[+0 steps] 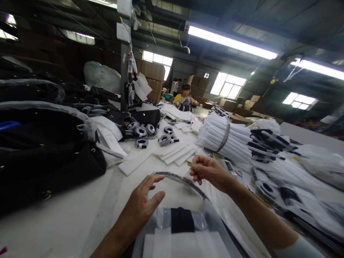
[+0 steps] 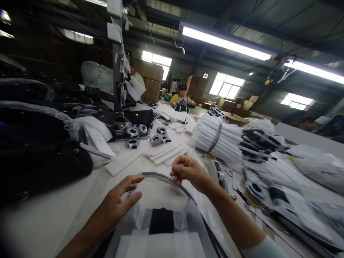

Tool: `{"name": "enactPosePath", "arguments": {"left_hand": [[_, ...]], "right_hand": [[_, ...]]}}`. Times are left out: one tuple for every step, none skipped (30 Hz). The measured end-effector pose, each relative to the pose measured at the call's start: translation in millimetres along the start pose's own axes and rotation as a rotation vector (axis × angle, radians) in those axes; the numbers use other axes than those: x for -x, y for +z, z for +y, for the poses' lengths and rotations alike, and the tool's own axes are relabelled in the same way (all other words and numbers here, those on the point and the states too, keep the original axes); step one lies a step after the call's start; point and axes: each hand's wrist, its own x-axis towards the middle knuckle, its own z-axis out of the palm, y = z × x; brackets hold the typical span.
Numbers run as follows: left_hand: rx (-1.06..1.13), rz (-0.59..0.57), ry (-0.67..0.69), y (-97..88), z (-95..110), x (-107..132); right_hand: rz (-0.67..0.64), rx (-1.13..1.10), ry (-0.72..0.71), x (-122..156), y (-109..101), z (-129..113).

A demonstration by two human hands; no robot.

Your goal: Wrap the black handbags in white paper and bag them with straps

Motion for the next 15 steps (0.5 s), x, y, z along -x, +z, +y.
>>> {"name": "enactPosePath", "arguments": {"left_hand": [[0.024, -0.015, 0.06, 3.9, 8, -1], [0.043, -0.033, 0.104, 7.6, 15, -1], [0.059, -0.058, 0.129, 11.1, 20, -2], [0.079, -0.083, 0.135, 14.1, 23, -2], [0.105, -0.107, 0.13, 16.8, 25, -1], [0.137, -0.131, 0.12, 19.1, 27, 0], [0.175, -0.153, 0.109, 21.1, 27, 2], [0.215, -0.171, 0.097, 22.8, 27, 4], [0.251, -0.188, 0.081, 24.2, 27, 6], [0.288, -0.206, 0.054, 25.4, 26, 8], [0.328, -0.225, 0.017, 26.3, 26, 10], [0.369, -0.243, -0.017, 26.8, 25, 12], [0.412, -0.254, -0.041, 26.9, 25, 14], [0.45, -0.261, -0.055, 26.6, 25, 15], [0.48, -0.261, -0.058, 25.8, 24, 17]], "right_hand": [[-0.042, -0.026, -0.01, 5, 10, -6], [-0.077, -0.038, -0.029, 9, 18, -12], [-0.102, -0.039, -0.056, 12, 26, -16], [-0.116, -0.033, -0.088, 16, 32, -20], [-0.119, -0.023, -0.119, 18, 38, -22], [-0.114, -0.011, -0.147, 21, 42, -25], [-0.101, 0.003, -0.171, 23, 46, -27], [-0.085, 0.017, -0.189, 25, 49, -29], [-0.068, 0.026, -0.203, 27, 51, -31], [-0.053, 0.031, -0.212, 29, 53, -33], [-0.04, 0.029, -0.217, 30, 54, -34], [-0.031, 0.017, -0.215, 32, 55, -35], [-0.021, -0.006, -0.207, 33, 56, -35], [-0.011, -0.039, -0.193, 34, 56, -35], [-0.002, -0.079, -0.173, 35, 56, -35]]}}
